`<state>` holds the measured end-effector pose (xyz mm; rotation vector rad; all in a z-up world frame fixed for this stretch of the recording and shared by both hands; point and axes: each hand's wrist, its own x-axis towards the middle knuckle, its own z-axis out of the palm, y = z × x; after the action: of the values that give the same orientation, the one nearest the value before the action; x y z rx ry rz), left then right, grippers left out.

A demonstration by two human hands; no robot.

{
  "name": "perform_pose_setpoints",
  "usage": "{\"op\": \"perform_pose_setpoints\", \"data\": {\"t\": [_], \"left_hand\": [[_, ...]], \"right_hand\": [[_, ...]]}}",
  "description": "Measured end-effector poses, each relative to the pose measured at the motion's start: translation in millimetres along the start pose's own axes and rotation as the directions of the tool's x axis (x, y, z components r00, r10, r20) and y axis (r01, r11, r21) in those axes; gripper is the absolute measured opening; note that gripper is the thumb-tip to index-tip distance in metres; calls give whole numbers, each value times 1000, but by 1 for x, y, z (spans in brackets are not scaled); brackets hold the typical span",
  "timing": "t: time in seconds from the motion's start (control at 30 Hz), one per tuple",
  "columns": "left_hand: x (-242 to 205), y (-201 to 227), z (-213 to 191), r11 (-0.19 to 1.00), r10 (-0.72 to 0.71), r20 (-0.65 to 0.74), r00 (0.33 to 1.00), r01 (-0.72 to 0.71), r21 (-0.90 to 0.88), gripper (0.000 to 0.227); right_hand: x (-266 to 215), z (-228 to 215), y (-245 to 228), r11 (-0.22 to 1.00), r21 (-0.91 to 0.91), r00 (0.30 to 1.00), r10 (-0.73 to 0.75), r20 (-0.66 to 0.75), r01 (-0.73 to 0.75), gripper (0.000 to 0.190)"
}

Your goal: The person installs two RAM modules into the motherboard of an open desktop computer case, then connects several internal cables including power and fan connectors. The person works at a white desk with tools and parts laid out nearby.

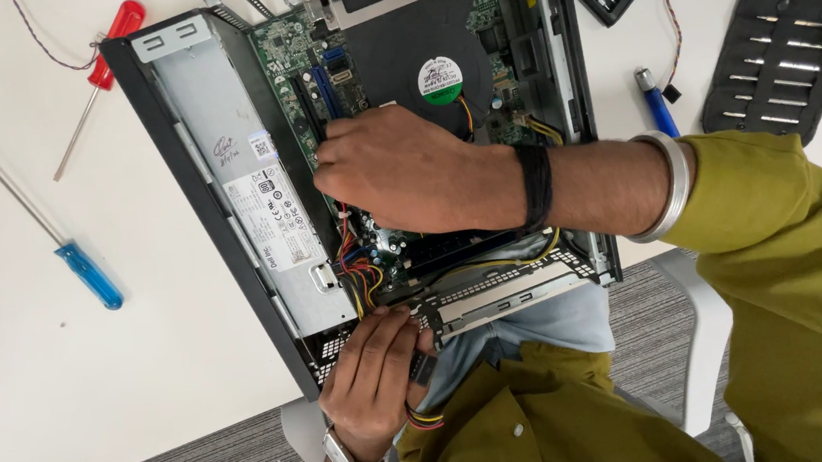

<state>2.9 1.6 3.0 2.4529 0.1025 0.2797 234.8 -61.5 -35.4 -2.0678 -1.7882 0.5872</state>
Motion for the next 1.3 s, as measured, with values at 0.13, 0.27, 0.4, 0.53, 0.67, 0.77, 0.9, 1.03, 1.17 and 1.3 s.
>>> {"op": "perform_pose_setpoints", "data": {"t": [0.13,0.27,0.4,0.53,0.67,0.77,0.9,1.03,1.17,1.3], "left_hand": [[1,1,-1,1000,1,1,1000,-1,-1,16],[0,1,-1,1000,-10,6,1000,10,2,15],[0,1,0,1000,-10,0,1000,10,5,15],[-2,1,0,1000,-16,-1,1000,16,1,16],[2,1,-10,992,-51,0,999,51,-116,20],[0,4,-20,952,-146,6,989,142,-270,23],[7,8,-38,919,-261,-13,965,245,-309,34],[25,-14,-62,957,-161,-79,984,136,-258,54],[43,-64,-77,985,-172,-230,958,175,-5,37],[82,-138,-65,973,-125,-246,961,167,160,14]], "right_hand": [[1,10,-1,999,-33,1000,-3,23,4,7],[3,10,-1,998,-66,998,1,68,3,7],[1,2,-1,998,-57,1000,-32,1,32,14],[-4,-16,-2,998,39,999,-40,0,40,15],[-19,-39,-6,991,44,988,-120,-101,125,13],[-39,-57,-15,986,6,979,-165,-118,167,14],[-65,-62,-35,983,51,979,-179,94,175,12],[-87,-37,-34,982,87,965,-179,190,165,13],[-87,-40,-28,986,101,990,-129,-50,133,17],[-82,-41,-22,983,181,994,26,-109,-6,16]]}}
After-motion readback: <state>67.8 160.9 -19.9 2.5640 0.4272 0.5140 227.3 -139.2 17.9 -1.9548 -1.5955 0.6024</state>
